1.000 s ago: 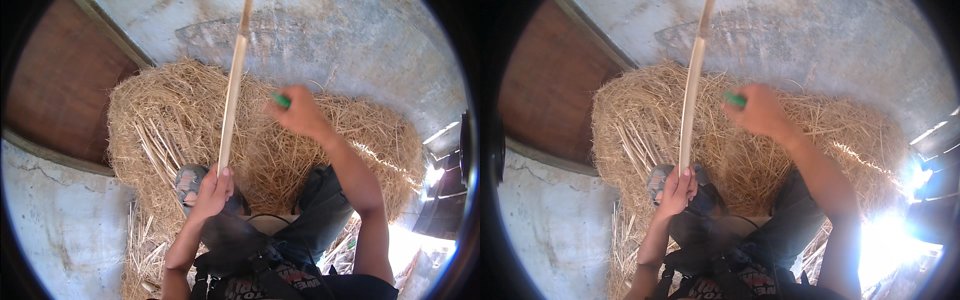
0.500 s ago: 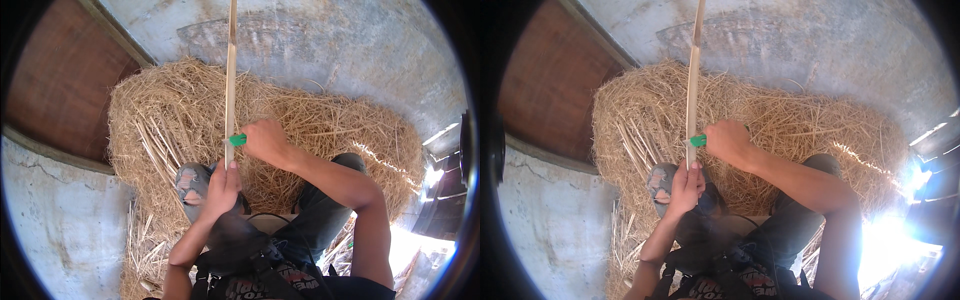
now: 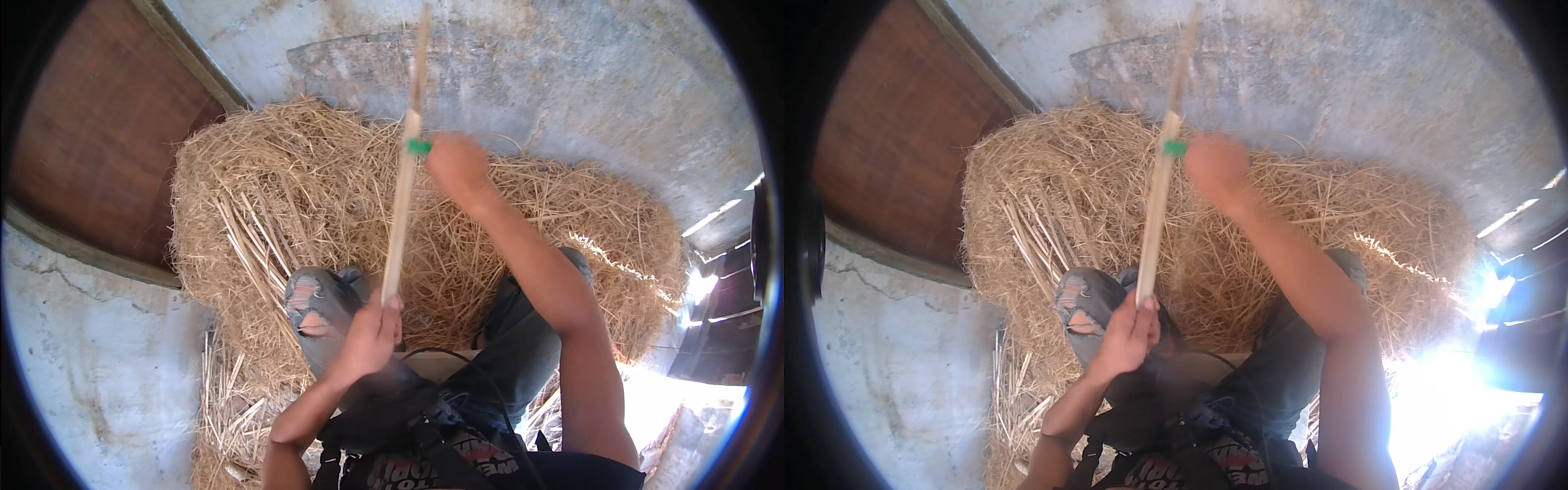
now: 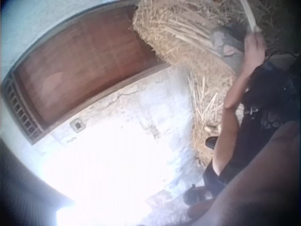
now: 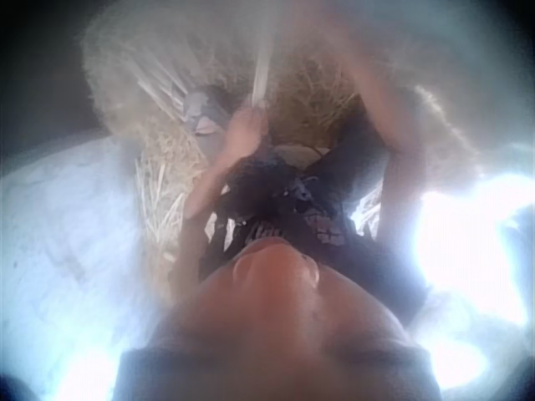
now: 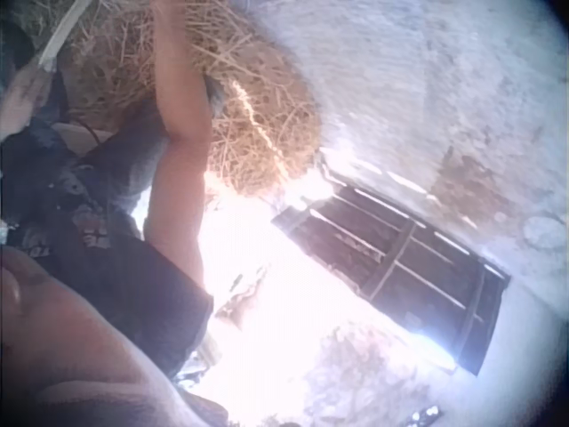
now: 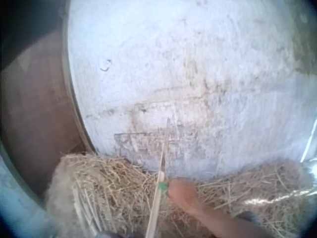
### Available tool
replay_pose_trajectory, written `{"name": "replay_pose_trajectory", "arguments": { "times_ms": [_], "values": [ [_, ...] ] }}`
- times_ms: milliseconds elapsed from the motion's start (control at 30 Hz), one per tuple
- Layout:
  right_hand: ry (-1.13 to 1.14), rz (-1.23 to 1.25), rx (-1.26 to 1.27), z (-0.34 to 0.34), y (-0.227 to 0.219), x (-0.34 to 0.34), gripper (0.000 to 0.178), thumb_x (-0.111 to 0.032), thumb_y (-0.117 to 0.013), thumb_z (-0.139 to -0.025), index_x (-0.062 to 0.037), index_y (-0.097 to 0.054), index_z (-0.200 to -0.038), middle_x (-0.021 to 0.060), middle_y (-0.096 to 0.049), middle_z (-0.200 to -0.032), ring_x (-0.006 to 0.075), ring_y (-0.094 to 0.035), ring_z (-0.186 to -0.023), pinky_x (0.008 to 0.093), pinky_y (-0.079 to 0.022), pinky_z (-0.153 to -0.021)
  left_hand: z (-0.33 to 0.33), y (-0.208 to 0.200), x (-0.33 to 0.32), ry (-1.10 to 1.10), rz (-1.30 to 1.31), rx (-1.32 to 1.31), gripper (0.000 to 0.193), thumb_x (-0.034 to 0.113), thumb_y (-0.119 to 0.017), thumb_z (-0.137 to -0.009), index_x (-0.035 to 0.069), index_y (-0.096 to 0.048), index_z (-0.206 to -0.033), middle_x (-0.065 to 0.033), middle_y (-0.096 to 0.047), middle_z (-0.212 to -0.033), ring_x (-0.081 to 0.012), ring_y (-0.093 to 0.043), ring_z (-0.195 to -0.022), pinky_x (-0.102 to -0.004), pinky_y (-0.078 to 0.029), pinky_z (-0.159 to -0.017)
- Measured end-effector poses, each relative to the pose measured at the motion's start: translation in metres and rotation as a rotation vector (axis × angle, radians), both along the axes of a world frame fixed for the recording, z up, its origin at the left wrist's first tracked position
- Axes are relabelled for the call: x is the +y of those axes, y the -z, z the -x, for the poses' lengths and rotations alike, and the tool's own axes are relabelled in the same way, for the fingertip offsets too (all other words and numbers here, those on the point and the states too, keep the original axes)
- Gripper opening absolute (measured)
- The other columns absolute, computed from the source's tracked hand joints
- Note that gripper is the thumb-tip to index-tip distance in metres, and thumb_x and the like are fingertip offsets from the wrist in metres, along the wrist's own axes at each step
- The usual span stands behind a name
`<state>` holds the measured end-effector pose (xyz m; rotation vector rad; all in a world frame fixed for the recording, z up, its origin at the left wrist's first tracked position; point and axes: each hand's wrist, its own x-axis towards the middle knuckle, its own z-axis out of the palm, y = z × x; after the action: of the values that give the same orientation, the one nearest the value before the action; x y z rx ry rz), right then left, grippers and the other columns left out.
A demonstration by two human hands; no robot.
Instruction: The person uses a utility knife to shave thin strips from a length of bamboo while sitting in a workspace containing piles of straw.
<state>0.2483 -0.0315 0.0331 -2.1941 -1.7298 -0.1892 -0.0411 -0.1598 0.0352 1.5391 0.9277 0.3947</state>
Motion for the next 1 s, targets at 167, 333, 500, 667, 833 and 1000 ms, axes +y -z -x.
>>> {"name": "replay_pose_trajectory", "arguments": {
  "times_ms": [167, 333, 500, 667, 833, 1000],
  "values": [
    [0.479, -0.097, 0.262, -0.105, -0.036, -0.003, 0.023, -0.018, -0.057, -0.097, -0.0047, -0.074, -0.091, 0.0125, -0.071, -0.077, 0.0213, -0.071, -0.066, 0.0391, -0.057, -0.059, 0.03, 0.018, -0.012, 0.179, -0.202, 0.048, 0.027, 0.029, -0.039, -0.113, 0.005, -0.048, -0.104, 0.0012, -0.046, -0.06, -0.0089, -0.045, -0.051, -0.0252, -0.038, -0.049],
    [0.298, -0.038, 0.337, -0.077, -0.052, -0.031, 0.017, -0.014, -0.062, -0.091, -0.0023, -0.075, -0.092, 0.0146, -0.071, -0.073, 0.0269, -0.07, -0.065, 0.0393, -0.057, -0.064, 0.036, 0.012, 0.01, 0.043, 0.188, -0.16, 0.024, 0.029, -0.041, -0.113, 0.007, -0.049, -0.105, 0.0012, -0.044, -0.067, -0.0077, -0.042, -0.053, -0.0261, -0.037, -0.05],
    [-0.129, -0.047, 0.314, 0.006, -0.024, -0.052, 0.015, -0.014, -0.068, -0.081, -0.0065, -0.078, -0.09, 0.0165, -0.071, -0.074, 0.0332, -0.068, -0.063, 0.0454, -0.057, -0.065, 0.016, 0.008, 0.03, -0.013, 0.291, -0.355, 0.027, 0.031, -0.039, -0.114, 0.009, -0.045, -0.101, 0.003, -0.034, -0.067, -0.0068, -0.035, -0.05, -0.0241, -0.029, -0.043],
    [-0.352, 0.068, 0.232, 0.056, -0.004, -0.056, 0.01, -0.013, -0.07, -0.075, -0.0081, -0.075, -0.081, 0.0164, -0.071, -0.073, 0.0375, -0.07, -0.069, 0.0488, -0.057, -0.065, 0.004, 0.006, 0.035, -0.031, 0.287, -0.324, 0.027, 0.032, -0.038, -0.114, 0.008, -0.044, -0.102, 0.0025, -0.032, -0.065, -0.0084, -0.034, -0.049, -0.0251, -0.03, -0.043],
    [-0.399, 0.101, 0.181, 0.071, 0.005, -0.06, 0.011, -0.015, -0.067, -0.079, -0.0062, -0.073, -0.074, 0.0188, -0.07, -0.073, 0.0353, -0.072, -0.071, 0.048, -0.056, -0.062, 0.0, 0.009, 0.031, -0.06, 0.317, -0.325, 0.027, 0.032, -0.038, -0.114, 0.007, -0.044, -0.105, 0.0008, -0.03, -0.063, -0.0103, -0.032, -0.048, -0.0266, -0.032, -0.044],
    [-0.328, 0.035, 0.098, 0.066, 0.01, -0.046, 0.018, -0.015, -0.061, -0.088, -0.0052, -0.073, -0.078, 0.016, -0.069, -0.071, 0.0305, -0.072, -0.069, 0.0455, -0.057, -0.057, 0.004, 0.01, 0.026, -0.078, 0.302, -0.274, 0.026, 0.03, -0.038, -0.114, 0.007, -0.044, -0.105, 0.0007, -0.031, -0.063, -0.0105, -0.033, -0.048, -0.027, -0.033, -0.044]
  ]
}}
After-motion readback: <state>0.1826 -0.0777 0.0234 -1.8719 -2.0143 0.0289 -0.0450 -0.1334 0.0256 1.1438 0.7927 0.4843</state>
